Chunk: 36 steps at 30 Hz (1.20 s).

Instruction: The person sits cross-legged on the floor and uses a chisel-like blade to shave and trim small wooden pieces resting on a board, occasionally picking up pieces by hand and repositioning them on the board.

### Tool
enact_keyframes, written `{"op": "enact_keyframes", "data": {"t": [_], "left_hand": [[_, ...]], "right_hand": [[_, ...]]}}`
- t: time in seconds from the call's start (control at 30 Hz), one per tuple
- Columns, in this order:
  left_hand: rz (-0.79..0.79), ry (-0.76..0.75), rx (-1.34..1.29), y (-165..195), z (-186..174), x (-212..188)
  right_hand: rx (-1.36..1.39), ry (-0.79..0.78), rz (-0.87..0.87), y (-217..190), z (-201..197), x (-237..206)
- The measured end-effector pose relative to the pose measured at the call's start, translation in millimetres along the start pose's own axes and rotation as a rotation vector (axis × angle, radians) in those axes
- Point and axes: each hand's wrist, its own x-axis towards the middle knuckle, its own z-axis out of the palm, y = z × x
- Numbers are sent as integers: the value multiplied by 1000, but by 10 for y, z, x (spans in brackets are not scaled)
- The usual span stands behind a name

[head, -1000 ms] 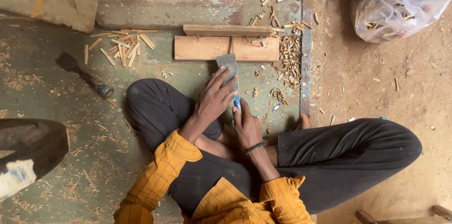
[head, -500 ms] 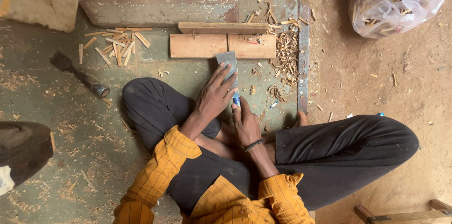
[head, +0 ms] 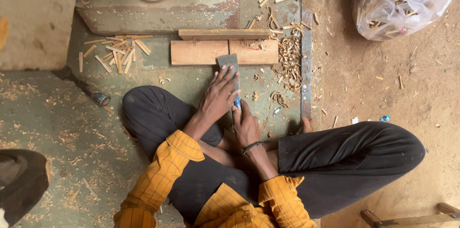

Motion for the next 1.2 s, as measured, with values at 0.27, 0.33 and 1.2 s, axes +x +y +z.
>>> {"op": "enact_keyframes", "data": {"t": [0.27,0.33,1.2], "left_hand": [[23,58,15,-218,96,256],[28,32,78,-281,92,391],[80,93,-64,-30,87,80]], "right_hand": [[11,95,-183,141,183,447],[53,92,-155,153,287,514],[-50,33,-24,67,35,31]]}}
